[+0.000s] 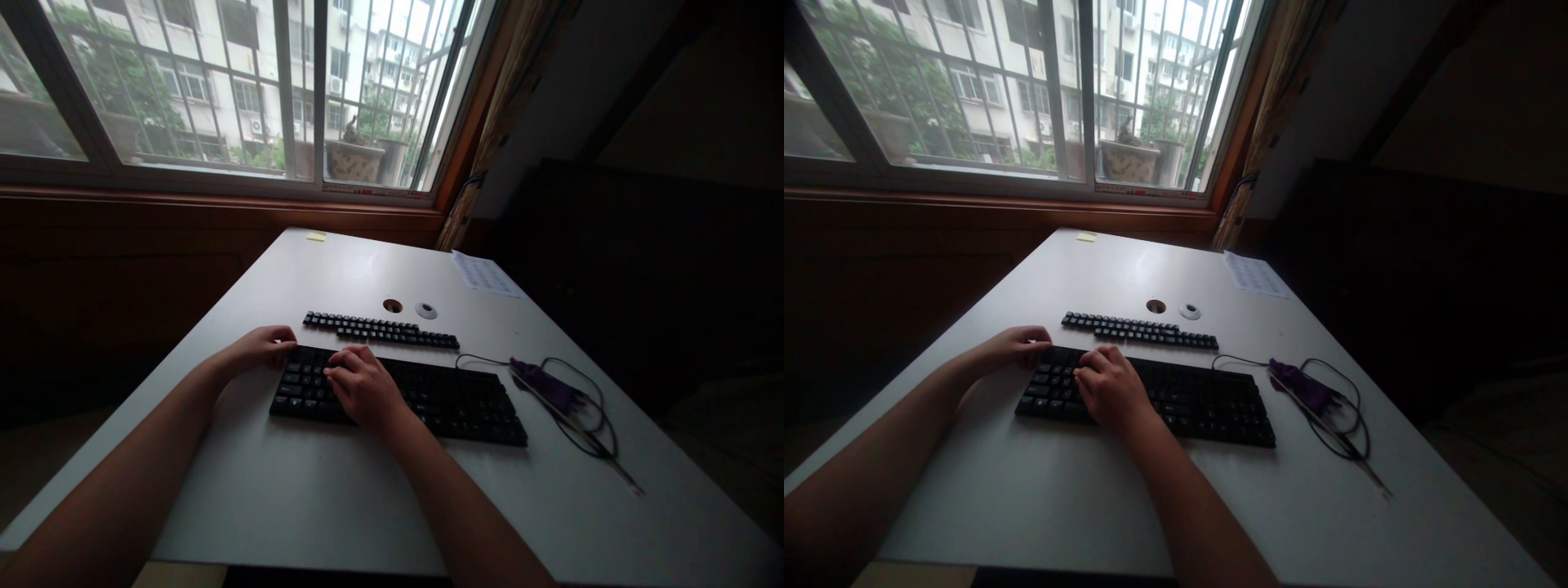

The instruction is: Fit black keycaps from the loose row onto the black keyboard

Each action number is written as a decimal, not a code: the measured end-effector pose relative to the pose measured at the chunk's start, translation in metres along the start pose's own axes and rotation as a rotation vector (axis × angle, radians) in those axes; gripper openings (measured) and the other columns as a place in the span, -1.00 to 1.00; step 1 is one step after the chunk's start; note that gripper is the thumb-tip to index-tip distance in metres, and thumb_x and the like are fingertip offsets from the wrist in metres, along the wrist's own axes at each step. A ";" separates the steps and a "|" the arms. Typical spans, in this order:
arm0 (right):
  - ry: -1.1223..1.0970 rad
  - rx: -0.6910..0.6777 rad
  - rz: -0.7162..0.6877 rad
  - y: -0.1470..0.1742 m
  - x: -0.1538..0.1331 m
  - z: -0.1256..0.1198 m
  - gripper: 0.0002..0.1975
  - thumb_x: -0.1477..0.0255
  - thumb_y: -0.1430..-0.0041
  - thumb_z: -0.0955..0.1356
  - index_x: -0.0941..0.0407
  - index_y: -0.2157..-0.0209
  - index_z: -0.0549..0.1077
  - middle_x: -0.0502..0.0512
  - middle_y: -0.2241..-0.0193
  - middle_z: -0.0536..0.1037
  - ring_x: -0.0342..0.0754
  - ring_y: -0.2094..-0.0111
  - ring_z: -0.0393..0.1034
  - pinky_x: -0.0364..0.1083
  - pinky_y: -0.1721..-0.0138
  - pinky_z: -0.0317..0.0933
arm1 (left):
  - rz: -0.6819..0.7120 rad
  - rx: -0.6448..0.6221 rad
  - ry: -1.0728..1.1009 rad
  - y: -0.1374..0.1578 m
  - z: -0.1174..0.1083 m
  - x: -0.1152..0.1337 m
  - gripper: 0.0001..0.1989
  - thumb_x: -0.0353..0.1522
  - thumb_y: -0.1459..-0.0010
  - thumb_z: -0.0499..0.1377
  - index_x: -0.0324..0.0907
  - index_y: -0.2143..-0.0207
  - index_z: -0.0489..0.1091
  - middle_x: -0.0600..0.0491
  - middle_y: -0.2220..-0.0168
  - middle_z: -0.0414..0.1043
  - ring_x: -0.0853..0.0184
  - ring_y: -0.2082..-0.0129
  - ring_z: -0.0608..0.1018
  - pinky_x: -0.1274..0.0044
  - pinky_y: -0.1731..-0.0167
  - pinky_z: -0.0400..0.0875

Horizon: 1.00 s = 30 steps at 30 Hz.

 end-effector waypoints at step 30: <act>0.150 -0.122 -0.075 -0.005 -0.014 -0.004 -0.81 0.50 -0.45 0.33 0.10 0.13 0.63 0.14 0.09 0.66 0.08 -0.03 0.42 0.09 -0.16 0.24 | -0.019 0.010 -0.027 0.004 0.001 0.006 -0.60 -0.02 -0.06 0.29 -0.16 0.29 0.46 0.10 0.56 0.43 0.27 0.52 0.51 0.49 0.50 0.34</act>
Point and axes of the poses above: each hand's wrist, its own y-axis away from the middle knuckle, its own z-axis out of the palm, x = y × z, the point moved 4 cm from there along -y, towards the middle knuckle
